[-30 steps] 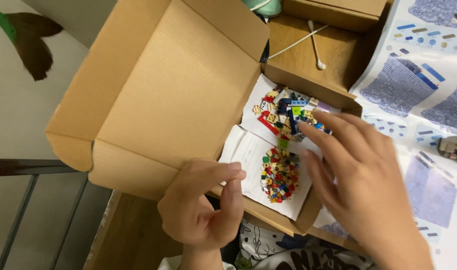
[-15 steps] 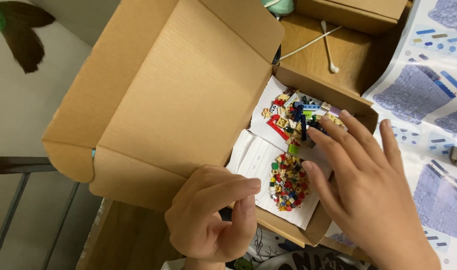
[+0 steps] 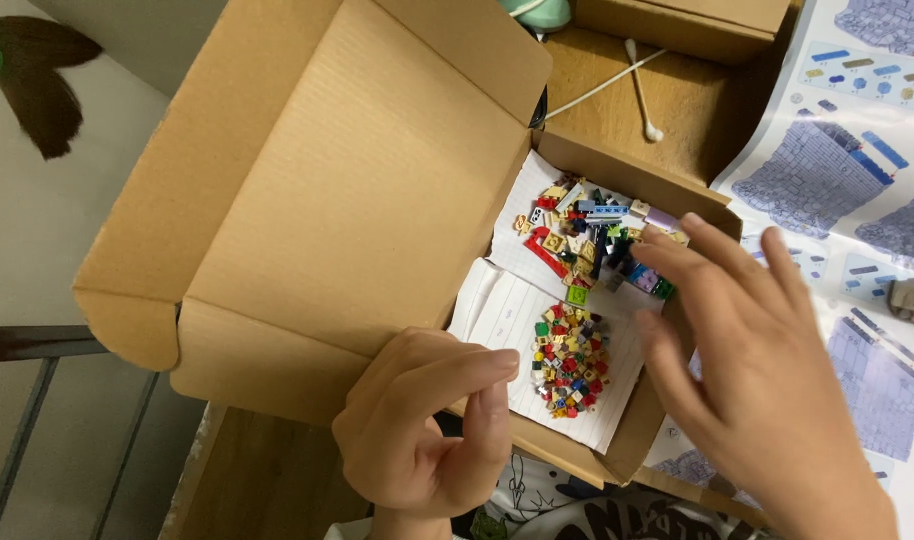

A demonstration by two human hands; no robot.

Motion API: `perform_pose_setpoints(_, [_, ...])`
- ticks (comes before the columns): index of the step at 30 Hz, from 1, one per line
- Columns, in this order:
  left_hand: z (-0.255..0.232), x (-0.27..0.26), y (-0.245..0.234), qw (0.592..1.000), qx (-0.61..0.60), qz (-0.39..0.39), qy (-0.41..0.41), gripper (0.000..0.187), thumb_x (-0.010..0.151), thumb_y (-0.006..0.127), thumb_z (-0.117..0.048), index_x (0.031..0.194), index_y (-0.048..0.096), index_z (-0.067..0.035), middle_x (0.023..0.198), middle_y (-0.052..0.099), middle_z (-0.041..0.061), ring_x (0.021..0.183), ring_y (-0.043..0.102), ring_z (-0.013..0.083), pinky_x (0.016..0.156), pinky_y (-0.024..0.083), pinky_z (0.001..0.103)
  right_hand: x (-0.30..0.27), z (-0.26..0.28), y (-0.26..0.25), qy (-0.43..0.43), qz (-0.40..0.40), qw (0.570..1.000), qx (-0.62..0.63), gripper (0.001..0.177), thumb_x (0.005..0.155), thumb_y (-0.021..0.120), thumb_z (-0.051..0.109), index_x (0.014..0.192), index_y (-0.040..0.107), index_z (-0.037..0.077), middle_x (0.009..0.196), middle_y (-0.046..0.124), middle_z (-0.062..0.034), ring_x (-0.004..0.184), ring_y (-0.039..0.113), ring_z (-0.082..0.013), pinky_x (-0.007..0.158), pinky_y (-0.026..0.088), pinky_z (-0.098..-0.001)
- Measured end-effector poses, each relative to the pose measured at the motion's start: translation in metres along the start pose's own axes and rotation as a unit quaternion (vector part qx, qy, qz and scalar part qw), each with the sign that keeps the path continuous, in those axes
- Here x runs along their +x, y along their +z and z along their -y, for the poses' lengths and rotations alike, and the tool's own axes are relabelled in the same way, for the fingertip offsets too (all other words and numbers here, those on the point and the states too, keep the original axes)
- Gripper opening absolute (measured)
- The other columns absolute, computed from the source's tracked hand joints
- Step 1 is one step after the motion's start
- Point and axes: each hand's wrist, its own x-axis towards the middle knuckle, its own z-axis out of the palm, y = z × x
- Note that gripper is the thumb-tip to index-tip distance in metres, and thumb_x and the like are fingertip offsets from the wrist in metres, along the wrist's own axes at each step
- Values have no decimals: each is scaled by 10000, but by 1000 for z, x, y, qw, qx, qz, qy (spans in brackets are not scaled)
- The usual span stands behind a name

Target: Assembling a complex building block model by following a printed instruction manual and searching for parts in various containers.

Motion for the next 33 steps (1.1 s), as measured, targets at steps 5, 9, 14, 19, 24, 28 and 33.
perform_pose_setpoints(5, [-1, -1, 0, 1000, -10, -2, 11, 109, 934, 525, -82, 954, 616, -26, 704, 658, 95, 539, 563, 177, 538, 482, 274, -6, -4, 1, 1, -13, 1000, -4, 244, 923, 485, 122, 1133, 568, 31, 1186, 663, -62, 1299, 510, -326, 1164, 239, -611])
perform_pose_setpoints(9, [1, -3, 1, 1000, -13, -10, 12, 99, 929, 537, -72, 948, 620, -22, 716, 665, 100, 548, 584, 170, 539, 496, 263, -10, -7, 3, 3, -29, 999, 21, 283, 897, 481, 20, 1159, 588, 28, 1167, 668, -84, 1239, 544, -316, 1165, 262, -600])
perform_pose_setpoints(14, [-3, -2, 4, 1000, -5, -2, 0, 114, 916, 524, -68, 895, 624, -16, 713, 666, 104, 544, 596, 189, 543, 495, 286, -16, -11, 1, -3, -53, 997, 59, 308, 912, 465, 2, 1177, 593, 92, 1190, 652, -47, 1247, 558, -281, 1171, 262, -578])
perform_pose_setpoints(19, [-3, -9, 11, 999, 26, -11, 18, 77, 898, 564, -68, 894, 616, -11, 773, 686, 92, 596, 631, 214, 591, 538, 323, -25, -14, -9, -21, -99, 988, 114, 350, 933, 490, 60, 1276, 532, 6, 1309, 553, -183, 1195, 523, -351, 1049, 373, -473])
perform_pose_setpoints(24, [-18, -9, 22, 998, 55, 19, 31, 77, 885, 553, -39, 885, 612, 12, 736, 689, 112, 613, 664, 209, 616, 561, 305, -54, -30, -25, 7, -158, 981, 111, 389, 938, 501, 79, 1324, 510, 26, 1365, 534, -168, 1291, 503, -318, 1138, 334, -483])
perform_pose_setpoints(28, [-36, -10, 36, 992, 99, 43, 62, 93, 879, 588, -26, 866, 647, 45, 786, 690, 110, 680, 669, 215, 685, 555, 308, -77, -50, -43, 26, -206, 971, 122, 403, 935, 530, 119, 1327, 510, 26, 1371, 529, -181, 1293, 496, -331, 1143, 319, -460])
perform_pose_setpoints(33, [-77, -4, 77, 985, 97, 121, 72, 184, 904, 609, -40, 1045, 645, 72, 963, 692, 170, 881, 674, 263, 875, 536, 356, -107, -73, -69, 39, -251, 961, 112, 389, 962, 518, 120, 1340, 486, 35, 1369, 521, -173, 1303, 490, -337, 1121, 355, -457])
